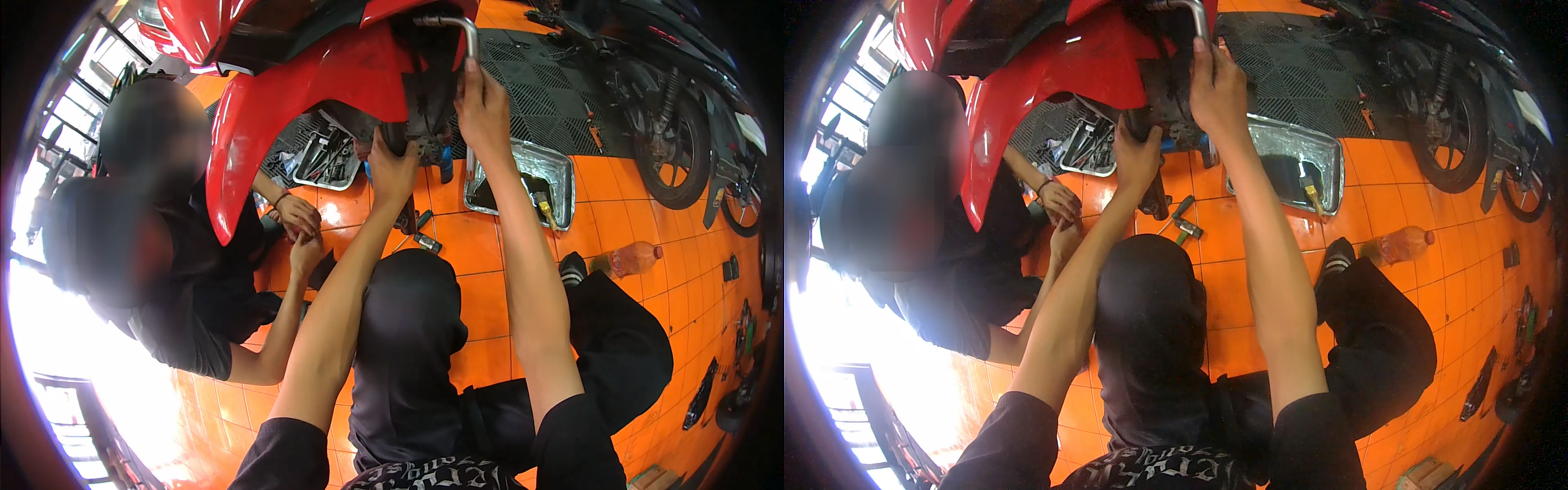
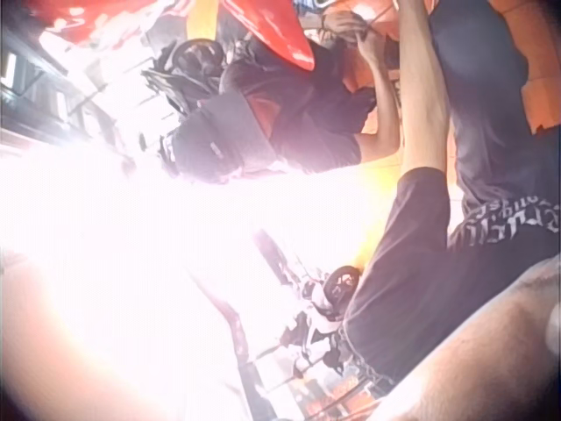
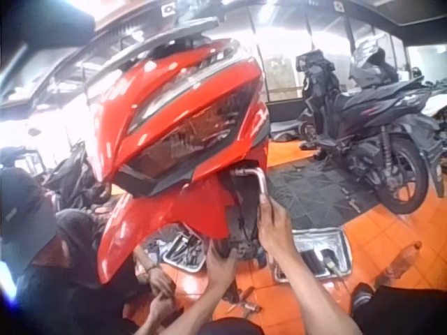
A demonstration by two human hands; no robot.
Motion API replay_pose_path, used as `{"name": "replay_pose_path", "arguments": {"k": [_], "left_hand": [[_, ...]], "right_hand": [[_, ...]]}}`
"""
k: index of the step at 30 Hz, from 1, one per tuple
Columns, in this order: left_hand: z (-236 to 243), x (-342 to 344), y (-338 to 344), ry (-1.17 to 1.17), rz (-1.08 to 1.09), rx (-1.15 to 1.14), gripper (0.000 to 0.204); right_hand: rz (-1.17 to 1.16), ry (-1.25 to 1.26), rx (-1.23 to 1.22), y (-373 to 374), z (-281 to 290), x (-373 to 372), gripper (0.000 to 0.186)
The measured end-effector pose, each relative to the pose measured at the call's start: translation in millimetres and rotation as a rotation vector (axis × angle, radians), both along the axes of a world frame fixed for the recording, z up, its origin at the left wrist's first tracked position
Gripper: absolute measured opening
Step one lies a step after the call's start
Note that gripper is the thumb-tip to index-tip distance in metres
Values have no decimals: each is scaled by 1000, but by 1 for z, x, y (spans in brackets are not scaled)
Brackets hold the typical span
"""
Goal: The person sits on the floor and uses a wrench and a power drill to work on the underside of a red motorcycle's front fairing. Another person assists by holding the fairing steady. The person switches between manual and power tools to tighten or loosen bolts.
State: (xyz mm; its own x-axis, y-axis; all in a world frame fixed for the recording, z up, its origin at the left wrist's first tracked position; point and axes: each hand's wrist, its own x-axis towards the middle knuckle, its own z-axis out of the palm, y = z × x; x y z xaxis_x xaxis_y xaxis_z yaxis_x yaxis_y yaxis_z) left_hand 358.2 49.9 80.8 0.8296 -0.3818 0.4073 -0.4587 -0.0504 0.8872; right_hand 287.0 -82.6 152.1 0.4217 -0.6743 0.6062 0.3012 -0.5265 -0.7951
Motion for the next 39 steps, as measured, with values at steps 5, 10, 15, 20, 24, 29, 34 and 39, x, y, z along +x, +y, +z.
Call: {"name": "replay_pose_path", "arguments": {"k": [5,10,15,20,24,29,34,39], "left_hand": [[-1,2,1,-172,4,8,59],[-3,0,5,-116,11,45,62],[-6,2,4,-19,31,71,62],[-1,-2,1,76,-27,63,59],[-9,9,0,-146,39,31,56],[-19,11,-7,-47,3,31,48],[-11,3,-2,-46,-18,77,41],[-6,3,7,159,-81,32,52]], "right_hand": [[-71,-54,-137,-11,6,22,49],[45,46,-46,-3,21,7,49],[-151,26,-425,-28,18,12,40],[-162,1,-567,-43,22,11,26],[-14,159,-345,-38,48,-6,33],[-88,96,-320,-36,30,8,43],[-83,142,-213,-11,32,-5,44],[-214,144,-252,-5,-18,-8,35]]}}
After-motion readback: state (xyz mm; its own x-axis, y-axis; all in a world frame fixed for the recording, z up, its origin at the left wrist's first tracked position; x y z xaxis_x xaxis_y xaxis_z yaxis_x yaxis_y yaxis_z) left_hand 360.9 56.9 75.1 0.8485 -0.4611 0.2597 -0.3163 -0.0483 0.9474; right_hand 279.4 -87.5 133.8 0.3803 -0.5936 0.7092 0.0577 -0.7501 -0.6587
